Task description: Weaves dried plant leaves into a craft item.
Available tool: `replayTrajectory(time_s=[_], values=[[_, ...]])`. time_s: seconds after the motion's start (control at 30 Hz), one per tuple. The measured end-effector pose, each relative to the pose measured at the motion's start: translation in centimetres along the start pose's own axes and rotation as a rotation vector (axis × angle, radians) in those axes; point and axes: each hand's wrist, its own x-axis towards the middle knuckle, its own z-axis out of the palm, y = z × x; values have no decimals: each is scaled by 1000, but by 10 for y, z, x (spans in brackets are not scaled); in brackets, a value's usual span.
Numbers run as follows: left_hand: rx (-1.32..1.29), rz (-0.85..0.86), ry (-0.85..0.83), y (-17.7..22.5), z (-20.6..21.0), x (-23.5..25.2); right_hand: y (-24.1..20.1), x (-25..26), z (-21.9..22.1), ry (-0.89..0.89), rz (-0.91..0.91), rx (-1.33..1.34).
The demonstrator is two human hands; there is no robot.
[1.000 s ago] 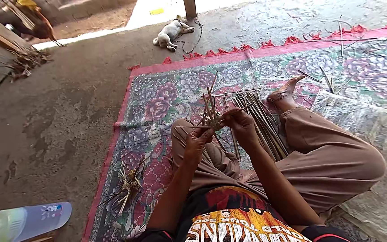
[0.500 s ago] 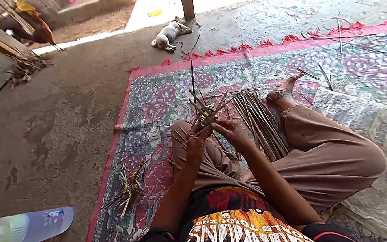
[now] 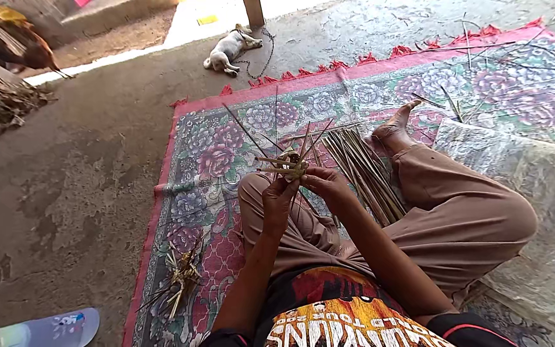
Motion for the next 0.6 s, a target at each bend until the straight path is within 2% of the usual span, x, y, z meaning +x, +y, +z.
replayTrajectory(time_s=[0.17,0.33,0.43,0.5,0.6], values=[[-18,-154,20,5,1,4,4,3,-7,-52,-137,-225],[114,-249,-81,15,-9,11,10,5,-14,-3,-383,-605],[126,-347,-115,24,-9,13,16,7,-16,18,-477,-674],[124,-351,-118,27,-7,12,13,5,-12,-13,-444,-590],[143,-259,-111,24,-7,12,6,0,-7,-64,-232,-332]])
